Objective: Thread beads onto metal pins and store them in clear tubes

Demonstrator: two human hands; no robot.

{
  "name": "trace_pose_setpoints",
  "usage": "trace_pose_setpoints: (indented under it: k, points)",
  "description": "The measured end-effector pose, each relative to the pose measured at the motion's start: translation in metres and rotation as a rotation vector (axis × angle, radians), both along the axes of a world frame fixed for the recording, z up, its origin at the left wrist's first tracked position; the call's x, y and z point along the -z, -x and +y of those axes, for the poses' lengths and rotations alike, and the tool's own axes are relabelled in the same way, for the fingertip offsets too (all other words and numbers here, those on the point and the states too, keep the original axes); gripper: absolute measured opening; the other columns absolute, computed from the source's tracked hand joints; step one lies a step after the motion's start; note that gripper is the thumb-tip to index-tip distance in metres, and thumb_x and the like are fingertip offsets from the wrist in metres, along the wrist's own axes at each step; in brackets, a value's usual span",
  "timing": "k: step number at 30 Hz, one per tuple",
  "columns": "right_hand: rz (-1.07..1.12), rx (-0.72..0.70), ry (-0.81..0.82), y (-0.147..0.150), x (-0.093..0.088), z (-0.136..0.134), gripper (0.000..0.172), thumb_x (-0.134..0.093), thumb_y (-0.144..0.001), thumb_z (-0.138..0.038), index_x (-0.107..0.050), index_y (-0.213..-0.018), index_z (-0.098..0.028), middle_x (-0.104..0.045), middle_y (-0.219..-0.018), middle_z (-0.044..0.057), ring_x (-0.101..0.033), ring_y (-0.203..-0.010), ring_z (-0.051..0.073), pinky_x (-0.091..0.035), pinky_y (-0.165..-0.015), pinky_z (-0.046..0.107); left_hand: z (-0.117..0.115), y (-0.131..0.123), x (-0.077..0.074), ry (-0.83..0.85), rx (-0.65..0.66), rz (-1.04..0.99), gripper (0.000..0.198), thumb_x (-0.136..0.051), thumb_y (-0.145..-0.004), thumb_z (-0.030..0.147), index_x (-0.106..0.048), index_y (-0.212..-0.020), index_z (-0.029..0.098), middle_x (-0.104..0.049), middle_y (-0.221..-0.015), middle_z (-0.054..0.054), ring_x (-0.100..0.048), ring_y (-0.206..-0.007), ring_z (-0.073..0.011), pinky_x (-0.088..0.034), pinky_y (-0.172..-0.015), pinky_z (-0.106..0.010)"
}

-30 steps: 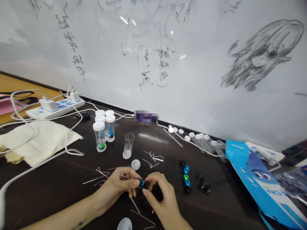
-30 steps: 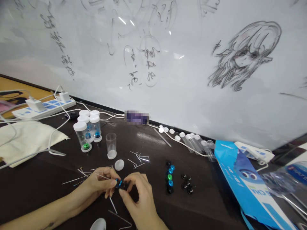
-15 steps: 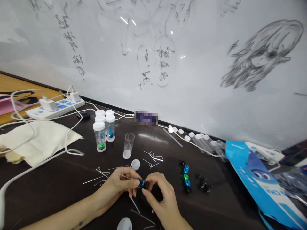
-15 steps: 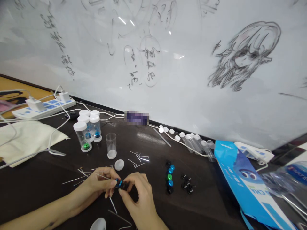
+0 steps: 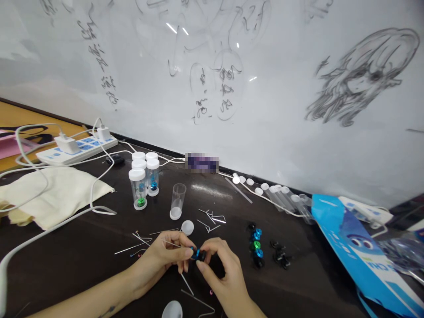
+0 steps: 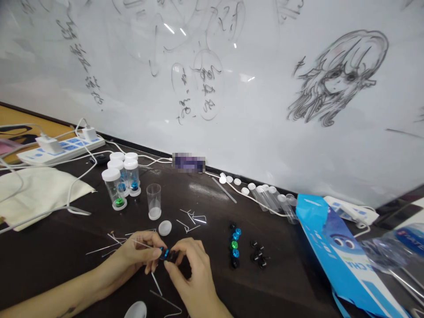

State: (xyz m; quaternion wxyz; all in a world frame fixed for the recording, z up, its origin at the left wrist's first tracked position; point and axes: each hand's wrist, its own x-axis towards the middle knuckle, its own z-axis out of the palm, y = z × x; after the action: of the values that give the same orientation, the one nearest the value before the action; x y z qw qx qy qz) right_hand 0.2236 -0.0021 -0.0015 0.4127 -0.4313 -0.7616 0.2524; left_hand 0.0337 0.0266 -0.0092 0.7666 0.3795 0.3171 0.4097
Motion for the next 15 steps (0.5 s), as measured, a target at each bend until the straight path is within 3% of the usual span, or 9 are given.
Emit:
trace_pose_setpoints:
  k: [15]
  points:
    - [0.016, -0.013, 0.028, -0.0010, 0.0024, -0.0001, 0.014, -0.062, -0.086, -0.019, -0.058, -0.098, -0.023, -0.059, -0.078, -0.001, -0.057, -0.079, 0.018, -0.043, -0.074, 0.030, 0.0003, 0.0001, -0.0004, -0.001, 0.001, -0.002, 0.019, -0.081, -0.069, 0.025, -0.072, -0.077, 0.011, -0.064, -0.056, -0.002, -0.058, -0.049, -0.0095, -0.043, -0.048, -0.018]
